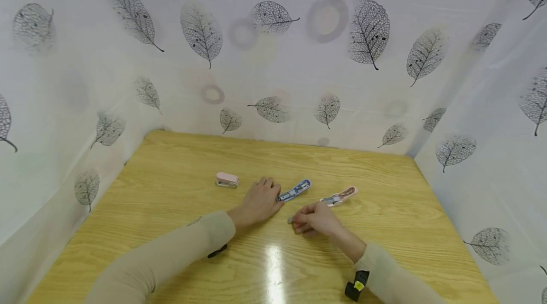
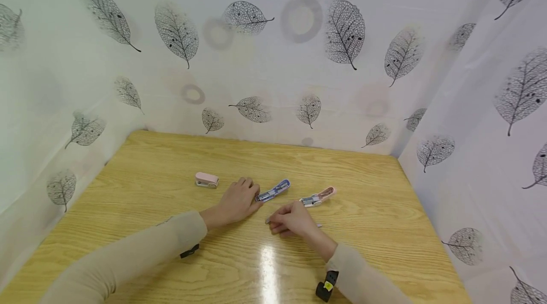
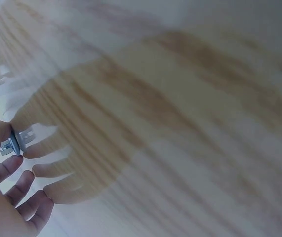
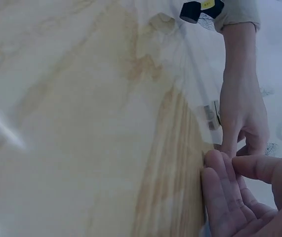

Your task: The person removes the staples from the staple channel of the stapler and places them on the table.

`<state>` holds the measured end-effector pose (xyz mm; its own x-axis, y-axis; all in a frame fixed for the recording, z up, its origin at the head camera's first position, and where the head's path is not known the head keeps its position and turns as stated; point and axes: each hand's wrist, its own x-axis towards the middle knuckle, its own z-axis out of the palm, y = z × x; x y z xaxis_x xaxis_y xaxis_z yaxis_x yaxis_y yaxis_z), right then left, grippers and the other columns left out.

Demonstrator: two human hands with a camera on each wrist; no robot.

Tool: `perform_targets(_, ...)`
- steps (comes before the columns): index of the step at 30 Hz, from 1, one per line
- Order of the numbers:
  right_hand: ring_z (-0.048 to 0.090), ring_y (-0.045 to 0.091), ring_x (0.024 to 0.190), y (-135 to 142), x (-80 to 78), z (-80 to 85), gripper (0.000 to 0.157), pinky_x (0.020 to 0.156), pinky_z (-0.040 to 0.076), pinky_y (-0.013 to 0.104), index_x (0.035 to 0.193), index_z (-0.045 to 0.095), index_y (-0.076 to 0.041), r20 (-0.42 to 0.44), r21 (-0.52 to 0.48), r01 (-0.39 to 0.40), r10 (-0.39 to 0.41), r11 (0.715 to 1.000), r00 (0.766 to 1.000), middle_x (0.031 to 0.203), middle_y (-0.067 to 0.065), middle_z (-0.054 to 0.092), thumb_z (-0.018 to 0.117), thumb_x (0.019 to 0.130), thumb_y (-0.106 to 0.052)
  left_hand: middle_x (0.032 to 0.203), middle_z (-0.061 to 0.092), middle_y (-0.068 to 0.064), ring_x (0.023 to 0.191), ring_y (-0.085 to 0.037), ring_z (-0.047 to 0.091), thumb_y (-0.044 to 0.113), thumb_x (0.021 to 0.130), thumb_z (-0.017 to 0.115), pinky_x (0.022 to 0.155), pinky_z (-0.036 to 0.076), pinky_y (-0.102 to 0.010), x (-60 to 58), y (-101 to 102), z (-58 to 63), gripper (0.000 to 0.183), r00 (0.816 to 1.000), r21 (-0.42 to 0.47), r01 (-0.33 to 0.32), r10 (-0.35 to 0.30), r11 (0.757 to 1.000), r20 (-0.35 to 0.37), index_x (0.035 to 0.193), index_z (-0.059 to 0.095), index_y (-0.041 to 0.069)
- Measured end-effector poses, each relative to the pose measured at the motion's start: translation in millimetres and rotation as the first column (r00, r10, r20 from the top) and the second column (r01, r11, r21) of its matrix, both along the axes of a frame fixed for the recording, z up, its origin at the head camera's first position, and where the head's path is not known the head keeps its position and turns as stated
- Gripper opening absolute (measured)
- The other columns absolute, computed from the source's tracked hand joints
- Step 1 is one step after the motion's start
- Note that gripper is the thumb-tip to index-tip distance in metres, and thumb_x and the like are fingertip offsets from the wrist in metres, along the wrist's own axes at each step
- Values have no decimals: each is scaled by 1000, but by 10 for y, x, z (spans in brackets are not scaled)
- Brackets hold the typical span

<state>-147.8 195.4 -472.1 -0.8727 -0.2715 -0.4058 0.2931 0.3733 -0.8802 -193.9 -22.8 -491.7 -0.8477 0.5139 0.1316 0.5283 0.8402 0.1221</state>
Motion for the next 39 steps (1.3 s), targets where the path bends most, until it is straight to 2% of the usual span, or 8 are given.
perform_targets(9,75,7,64,-11,49,-12,24,55,58,23,107,76,5,10,31,1,-2,1000,1000,80,4,80,71,100,-17,105,62,-7,101,-24,60,48,102,66,87,55,-41,9,4,20,33,1000,2,4,-4,1000,1,100,62,15)
perform_targets(17,74,7,64,3,33,-27,25,57,59,24,107,76,4,9,37,0,0,999,1000,78,2,79,70,101,-19,103,62,-6,99,-24,60,49,102,66,87,55,-41,6,-7,5,35,1000,18,3,-3,1000,12,100,62,15)
perform_targets(22,75,11,68,-32,-17,25,27,62,62,28,110,76,5,-88,38,-19,22,999,996,86,9,81,70,101,-20,106,62,-6,102,-23,59,48,102,66,90,54,-40,-17,-78,-34,37,999,55,17,-20,998,47,108,63,12)
perform_targets(27,75,17,75,-165,-114,116,29,66,63,31,113,74,5,-215,40,-48,55,998,975,96,17,78,72,101,-21,112,64,-8,106,-24,61,41,102,69,93,54,-40,14,-303,45,36,996,138,56,-65,989,64,115,66,8)
perform_targets(30,75,20,78,-312,-190,162,25,67,62,30,111,76,2,-314,64,-73,89,995,945,98,18,78,72,101,-21,115,65,-9,112,-28,61,34,102,69,98,54,-44,59,-498,152,32,992,202,87,-103,975,70,116,67,6)
perform_targets(32,73,18,78,-424,-243,175,22,68,60,27,109,77,-2,-402,123,-84,127,989,907,97,15,78,73,100,-22,116,66,-9,116,-30,62,33,102,70,101,54,-46,80,-637,219,30,992,208,105,-117,972,49,116,68,6)
perform_targets(35,70,12,80,-606,-319,174,16,71,57,25,106,79,-9,-517,218,-81,186,973,835,97,7,79,74,100,-23,117,67,-8,117,-29,64,35,101,72,102,55,-46,82,-850,283,30,993,154,121,-117,981,-34,114,69,8)
perform_targets(39,71,11,84,-828,-406,161,16,73,58,26,107,78,-12,-588,296,-84,251,951,769,97,2,79,73,100,-26,113,69,-6,109,-26,66,35,98,76,96,57,-42,40,-1151,297,30,985,127,122,-104,984,-139,111,71,9)
